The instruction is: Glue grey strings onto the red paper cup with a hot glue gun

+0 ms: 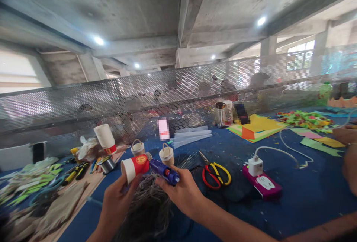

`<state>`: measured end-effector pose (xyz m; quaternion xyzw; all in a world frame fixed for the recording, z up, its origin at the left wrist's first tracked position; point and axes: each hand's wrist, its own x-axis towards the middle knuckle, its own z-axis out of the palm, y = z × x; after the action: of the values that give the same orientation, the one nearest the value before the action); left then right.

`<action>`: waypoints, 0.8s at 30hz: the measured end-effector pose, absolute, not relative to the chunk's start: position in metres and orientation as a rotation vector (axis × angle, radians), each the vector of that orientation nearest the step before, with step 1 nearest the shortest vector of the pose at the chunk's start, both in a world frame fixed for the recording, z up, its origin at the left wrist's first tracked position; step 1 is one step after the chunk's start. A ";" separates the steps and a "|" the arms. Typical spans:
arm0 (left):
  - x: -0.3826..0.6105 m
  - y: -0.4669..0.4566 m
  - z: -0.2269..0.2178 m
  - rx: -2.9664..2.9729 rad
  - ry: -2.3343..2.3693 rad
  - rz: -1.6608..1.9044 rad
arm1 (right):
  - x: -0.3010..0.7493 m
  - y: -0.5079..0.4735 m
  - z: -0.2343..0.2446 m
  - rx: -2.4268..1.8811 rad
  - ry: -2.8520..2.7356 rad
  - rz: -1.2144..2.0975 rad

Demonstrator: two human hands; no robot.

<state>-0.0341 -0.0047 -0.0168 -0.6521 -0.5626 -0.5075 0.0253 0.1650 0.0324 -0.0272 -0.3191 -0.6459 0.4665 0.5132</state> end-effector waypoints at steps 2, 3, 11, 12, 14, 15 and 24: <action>-0.034 -0.006 -0.016 -2.022 -1.718 -1.502 | 0.166 0.032 -0.026 -0.773 -1.564 1.119; -0.034 -0.006 -0.016 -2.026 -1.706 -1.466 | 0.166 0.032 -0.025 -0.776 -1.568 1.120; -0.036 -0.003 -0.017 -2.029 -1.637 -1.338 | 0.166 0.032 -0.025 -0.811 -1.562 1.159; -0.036 -0.003 -0.017 -2.026 -1.651 -1.353 | 0.166 0.032 -0.026 -0.821 -1.556 1.167; -0.036 -0.004 -0.016 -2.011 -1.703 -1.406 | 0.165 0.032 -0.028 -0.842 -1.544 1.183; -0.037 -0.004 -0.016 -2.003 -1.731 -1.441 | 0.164 0.032 -0.029 -0.851 -1.542 1.190; -0.037 -0.002 -0.010 -1.943 -1.927 -1.739 | 0.163 0.031 -0.031 -0.814 -1.588 1.136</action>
<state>-0.0375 -0.0021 -0.0097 -0.5986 -0.5934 -0.5357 -0.0503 0.1634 0.0311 -0.0311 -0.3352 -0.6541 0.4678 0.4909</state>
